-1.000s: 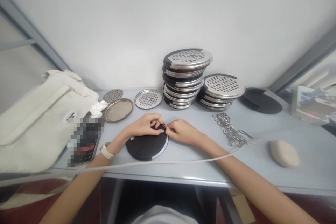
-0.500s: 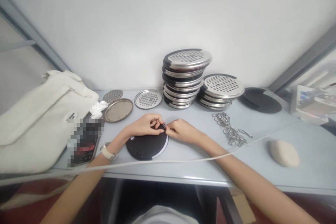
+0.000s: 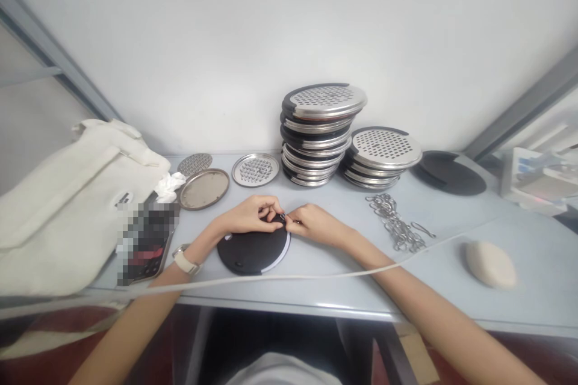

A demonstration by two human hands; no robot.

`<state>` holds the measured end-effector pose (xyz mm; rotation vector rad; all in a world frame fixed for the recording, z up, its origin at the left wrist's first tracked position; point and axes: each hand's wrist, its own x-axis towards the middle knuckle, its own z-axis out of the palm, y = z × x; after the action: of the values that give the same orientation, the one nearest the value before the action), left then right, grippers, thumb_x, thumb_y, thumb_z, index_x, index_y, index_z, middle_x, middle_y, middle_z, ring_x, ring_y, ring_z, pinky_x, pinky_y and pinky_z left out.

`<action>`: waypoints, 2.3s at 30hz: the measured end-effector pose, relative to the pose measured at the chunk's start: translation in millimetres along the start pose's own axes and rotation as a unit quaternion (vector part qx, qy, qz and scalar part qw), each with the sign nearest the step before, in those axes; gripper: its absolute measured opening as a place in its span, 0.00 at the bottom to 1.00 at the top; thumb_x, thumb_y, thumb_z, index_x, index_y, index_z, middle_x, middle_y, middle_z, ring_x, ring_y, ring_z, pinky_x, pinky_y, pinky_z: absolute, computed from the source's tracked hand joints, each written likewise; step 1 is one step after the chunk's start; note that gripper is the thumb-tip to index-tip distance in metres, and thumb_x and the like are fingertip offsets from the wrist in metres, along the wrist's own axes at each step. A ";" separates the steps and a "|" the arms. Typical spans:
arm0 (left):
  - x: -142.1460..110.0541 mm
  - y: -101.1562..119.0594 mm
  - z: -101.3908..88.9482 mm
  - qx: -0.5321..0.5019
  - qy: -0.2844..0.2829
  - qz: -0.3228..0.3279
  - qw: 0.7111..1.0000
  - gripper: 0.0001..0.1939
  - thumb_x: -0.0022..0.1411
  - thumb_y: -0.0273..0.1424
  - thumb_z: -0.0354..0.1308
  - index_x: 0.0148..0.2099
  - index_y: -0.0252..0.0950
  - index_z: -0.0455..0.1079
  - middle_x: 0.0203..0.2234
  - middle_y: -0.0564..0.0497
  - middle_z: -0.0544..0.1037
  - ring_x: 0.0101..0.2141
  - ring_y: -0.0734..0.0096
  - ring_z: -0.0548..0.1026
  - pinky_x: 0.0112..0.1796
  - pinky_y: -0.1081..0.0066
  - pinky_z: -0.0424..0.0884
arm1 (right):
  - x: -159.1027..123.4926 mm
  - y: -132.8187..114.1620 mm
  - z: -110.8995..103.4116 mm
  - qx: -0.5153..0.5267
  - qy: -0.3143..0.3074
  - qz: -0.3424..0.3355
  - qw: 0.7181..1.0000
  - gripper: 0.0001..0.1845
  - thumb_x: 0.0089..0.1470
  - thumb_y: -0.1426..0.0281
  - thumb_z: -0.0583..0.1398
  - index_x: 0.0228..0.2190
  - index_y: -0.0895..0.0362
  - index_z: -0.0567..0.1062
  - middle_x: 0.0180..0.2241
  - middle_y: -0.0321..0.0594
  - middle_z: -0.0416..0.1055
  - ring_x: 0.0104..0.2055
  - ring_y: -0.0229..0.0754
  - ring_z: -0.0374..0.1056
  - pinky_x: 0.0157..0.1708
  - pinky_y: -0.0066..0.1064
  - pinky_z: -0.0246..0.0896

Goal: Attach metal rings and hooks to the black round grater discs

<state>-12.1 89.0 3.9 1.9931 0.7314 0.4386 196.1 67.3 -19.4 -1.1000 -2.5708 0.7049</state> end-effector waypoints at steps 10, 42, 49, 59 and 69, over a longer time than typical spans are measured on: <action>0.1 1.2 -0.4 0.041 0.009 0.001 0.999 0.07 0.52 0.30 0.57 0.35 0.33 0.67 0.21 0.57 0.64 0.23 0.79 0.62 0.25 0.77 0.59 | -2.5 -1.4 -4.9 0.020 -0.011 -0.004 1.000 0.22 0.58 0.62 0.49 0.18 0.60 0.65 0.17 0.33 0.60 0.21 0.31 0.48 0.24 0.25 0.44; -0.1 4.7 -1.8 0.028 0.041 0.055 0.997 0.17 0.48 0.24 0.59 0.42 0.35 0.64 0.29 0.56 0.68 0.25 0.81 0.61 0.27 0.79 0.60 | -1.6 -10.9 0.0 -0.026 0.038 0.012 0.999 0.21 0.61 0.66 0.46 0.22 0.59 0.68 0.20 0.37 0.67 0.20 0.32 0.54 0.25 0.26 0.45; 0.6 1.4 -3.0 0.003 0.031 0.056 0.998 0.17 0.47 0.23 0.60 0.42 0.35 0.64 0.32 0.53 0.71 0.24 0.82 0.62 0.26 0.80 0.59 | -1.5 -10.5 1.2 -0.028 0.038 -0.002 0.999 0.20 0.60 0.67 0.46 0.20 0.59 0.68 0.20 0.37 0.67 0.20 0.32 0.53 0.25 0.26 0.45; -0.4 1.7 -5.7 -0.001 0.013 0.046 0.999 0.14 0.47 0.26 0.61 0.39 0.34 0.66 0.33 0.53 0.73 0.20 0.86 0.60 0.22 0.81 0.56 | -1.8 -12.0 1.1 -0.016 0.036 -0.012 0.999 0.20 0.59 0.68 0.48 0.18 0.59 0.67 0.18 0.36 0.63 0.19 0.31 0.51 0.23 0.27 0.44; -0.7 3.3 -6.1 0.012 0.011 0.032 0.999 0.14 0.46 0.27 0.63 0.38 0.33 0.67 0.28 0.55 0.72 0.19 0.86 0.60 0.22 0.81 0.56 | -0.4 -9.8 1.3 -0.002 0.024 -0.014 1.000 0.18 0.57 0.69 0.49 0.17 0.59 0.62 0.17 0.32 0.58 0.19 0.30 0.48 0.23 0.25 0.42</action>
<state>-15.1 91.2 9.8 2.0418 0.6898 0.4917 189.8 60.7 -15.4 -1.0662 -2.5449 0.6583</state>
